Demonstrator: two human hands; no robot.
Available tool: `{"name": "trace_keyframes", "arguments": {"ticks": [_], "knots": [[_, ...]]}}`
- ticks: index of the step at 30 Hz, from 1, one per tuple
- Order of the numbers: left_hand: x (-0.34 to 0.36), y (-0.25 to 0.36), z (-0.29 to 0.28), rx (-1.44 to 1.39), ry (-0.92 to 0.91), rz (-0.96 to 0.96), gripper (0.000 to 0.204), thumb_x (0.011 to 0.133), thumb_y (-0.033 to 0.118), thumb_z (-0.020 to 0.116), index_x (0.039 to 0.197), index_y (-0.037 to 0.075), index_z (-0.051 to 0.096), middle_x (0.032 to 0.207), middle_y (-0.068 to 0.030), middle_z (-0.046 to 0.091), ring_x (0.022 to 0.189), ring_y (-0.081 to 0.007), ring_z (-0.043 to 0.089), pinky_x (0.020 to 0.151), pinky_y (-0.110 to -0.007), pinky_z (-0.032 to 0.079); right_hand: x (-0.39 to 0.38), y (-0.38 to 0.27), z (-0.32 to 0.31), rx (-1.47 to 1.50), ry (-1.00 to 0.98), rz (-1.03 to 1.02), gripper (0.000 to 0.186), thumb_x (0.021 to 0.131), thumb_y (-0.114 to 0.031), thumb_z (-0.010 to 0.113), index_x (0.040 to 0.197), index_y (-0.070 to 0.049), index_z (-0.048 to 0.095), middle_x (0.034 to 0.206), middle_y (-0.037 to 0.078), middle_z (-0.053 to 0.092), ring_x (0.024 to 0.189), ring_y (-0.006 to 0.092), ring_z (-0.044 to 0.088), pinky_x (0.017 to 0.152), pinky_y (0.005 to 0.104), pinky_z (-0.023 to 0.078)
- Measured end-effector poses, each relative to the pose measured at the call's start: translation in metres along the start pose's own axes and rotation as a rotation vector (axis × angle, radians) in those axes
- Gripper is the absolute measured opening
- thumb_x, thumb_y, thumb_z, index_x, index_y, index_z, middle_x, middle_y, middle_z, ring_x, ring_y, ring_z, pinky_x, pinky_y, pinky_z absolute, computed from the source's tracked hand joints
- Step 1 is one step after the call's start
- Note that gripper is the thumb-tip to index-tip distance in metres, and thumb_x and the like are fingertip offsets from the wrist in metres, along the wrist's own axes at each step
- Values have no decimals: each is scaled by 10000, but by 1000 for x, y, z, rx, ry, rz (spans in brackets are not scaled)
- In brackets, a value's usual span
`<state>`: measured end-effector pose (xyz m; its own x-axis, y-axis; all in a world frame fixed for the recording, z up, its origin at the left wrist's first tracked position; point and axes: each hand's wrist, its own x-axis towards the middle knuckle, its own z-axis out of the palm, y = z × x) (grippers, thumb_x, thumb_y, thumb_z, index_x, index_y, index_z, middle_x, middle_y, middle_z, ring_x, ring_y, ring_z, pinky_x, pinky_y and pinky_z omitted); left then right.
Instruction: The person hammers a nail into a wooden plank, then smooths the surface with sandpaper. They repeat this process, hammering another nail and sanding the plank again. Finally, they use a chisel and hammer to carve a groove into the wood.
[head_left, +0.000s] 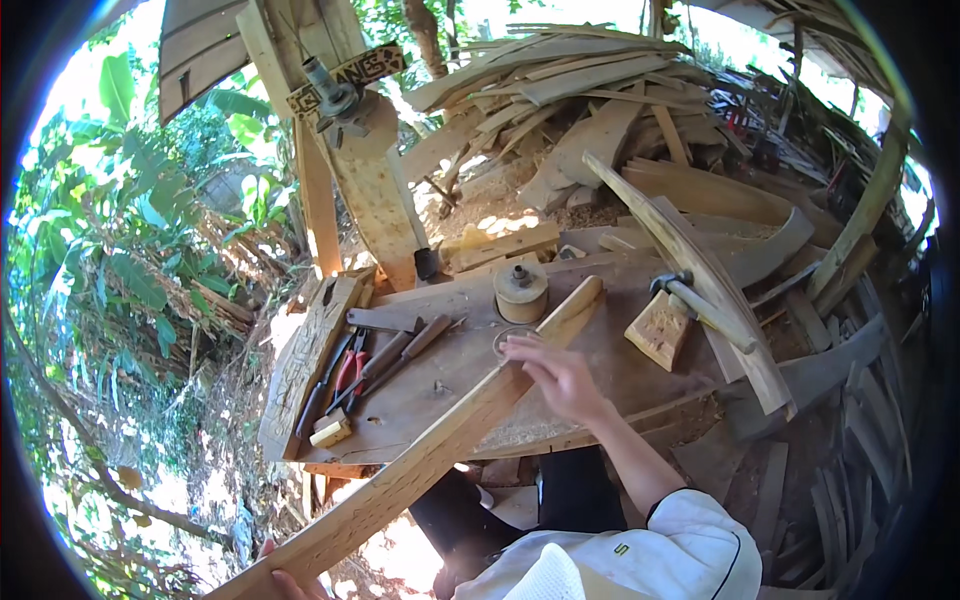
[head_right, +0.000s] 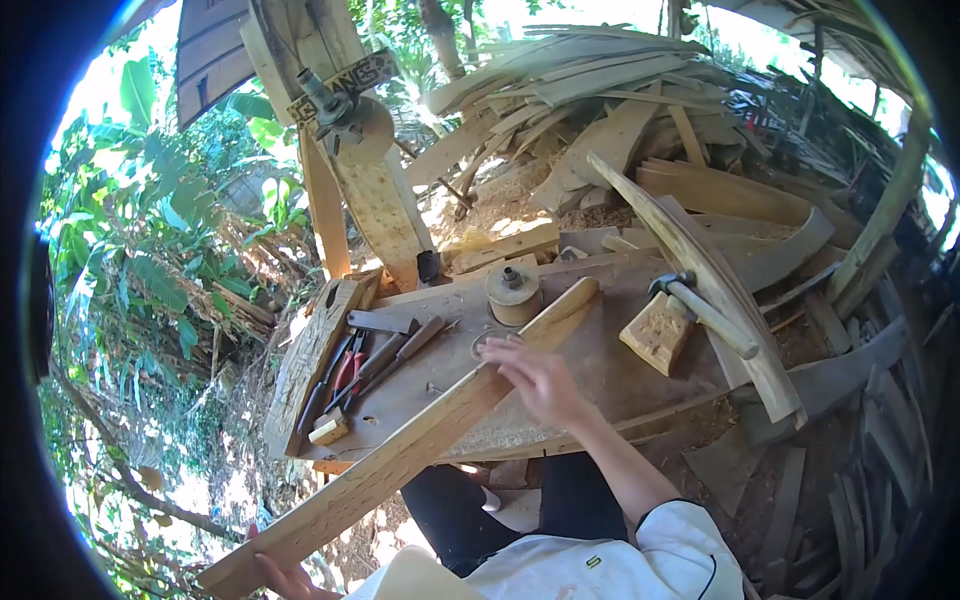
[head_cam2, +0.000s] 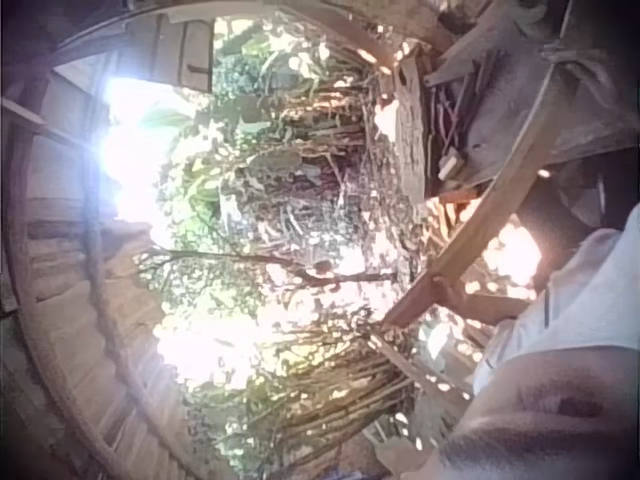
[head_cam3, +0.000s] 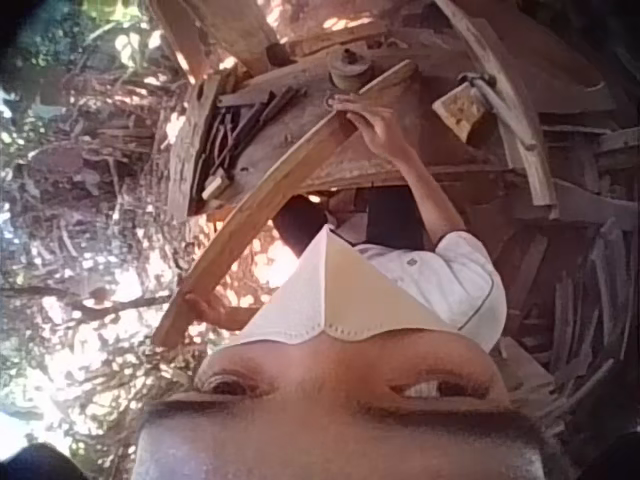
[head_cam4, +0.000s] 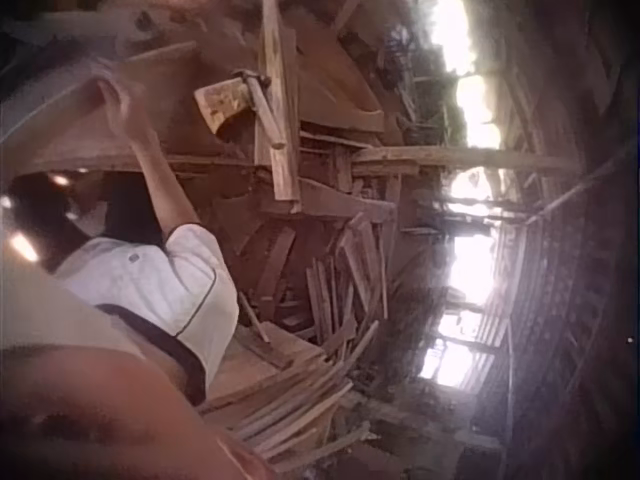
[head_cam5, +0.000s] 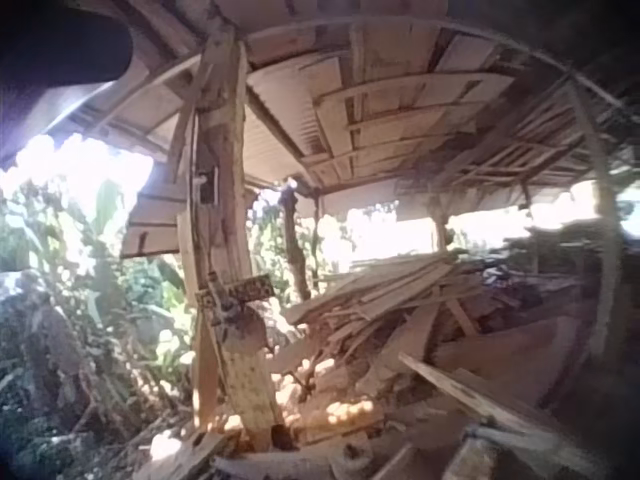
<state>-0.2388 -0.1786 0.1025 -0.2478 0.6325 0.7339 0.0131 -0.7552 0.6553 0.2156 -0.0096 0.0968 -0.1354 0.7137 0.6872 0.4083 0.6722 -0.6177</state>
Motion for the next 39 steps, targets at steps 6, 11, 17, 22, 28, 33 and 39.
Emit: {"name": "trace_keyframes", "arguments": {"ticks": [6, 11, 17, 22, 28, 33, 39], "knots": [[8, -8, 20, -32, -39, 14, 490, 1015, 455, 664, 1209, 67, 437, 1097, -120, 575, 1134, -275, 603, 1070, -471, 462, -5, 8, 15, -108, 93, 75, 284, 992, -45, 644, 1270, -43, 702, 1277, 153, 723, 1265, 315, 657, 1086, 409, 521], [9, -11, 23, -39, -79, 36, 481, 1012, 450, 672, 1177, 67, 433, 1073, -120, 573, 1121, -277, 608, 1066, -469, 471, -13, -6, 7, 25, -3, 156, 285, 980, -44, 656, 1261, -45, 704, 1271, 162, 721, 1231, 327, 672, 1066, 415, 527], [9, -11, 10, -21, -146, 85, 473, 1008, 445, 680, 1138, 67, 427, 1045, -120, 571, 1106, -280, 614, 1060, -467, 481, -28, -24, -3, 8, -13, 48, 277, 975, -55, 665, 1248, -50, 712, 1221, 154, 739, 1190, 349, 685, 1040, 435, 534], [19, -16, 26, -1, -177, 111, 468, 1005, 440, 687, 1105, 67, 423, 1021, -120, 569, 1093, -282, 619, 1056, -466, 489, -42, -4, -14, -179, 211, 117, 288, 967, -38, 662, 1251, -46, 711, 1242, 162, 731, 1226, 340, 671, 1072, 441, 521], [35, 4, 88, -35, -49, 80, 475, 1004, 427, 692, 1113, 70, 399, 1004, -111, 557, 1058, -269, 619, 1059, -469, 494, -38, 13, -36, -153, 179, 165, 317, 972, -46, 661, 1287, -42, 698, 1290, 145, 718, 1271, 324, 651, 1112, 444, 494], [11, -23, 31, 2, 221, -152, 463, 1034, 429, 633, 1176, 41, 425, 1021, -110, 563, 1070, -270, 631, 1049, -454, 522, -25, -29, 0, -37, -15, -70, 259, 1007, -75, 621, 1246, -26, 710, 1281, 158, 716, 1249, 341, 656, 1079, 423, 523], [6, -40, 21, -29, 266, -247, 474, 1070, 432, 563, 1251, 7, 456, 1041, -109, 571, 1086, -271, 644, 1036, -436, 555, -19, 13, -15, -201, 171, 112, 288, 973, -53, 668, 1257, -58, 709, 1254, 132, 732, 1215, 305, 682, 1081, 429, 524]]}}
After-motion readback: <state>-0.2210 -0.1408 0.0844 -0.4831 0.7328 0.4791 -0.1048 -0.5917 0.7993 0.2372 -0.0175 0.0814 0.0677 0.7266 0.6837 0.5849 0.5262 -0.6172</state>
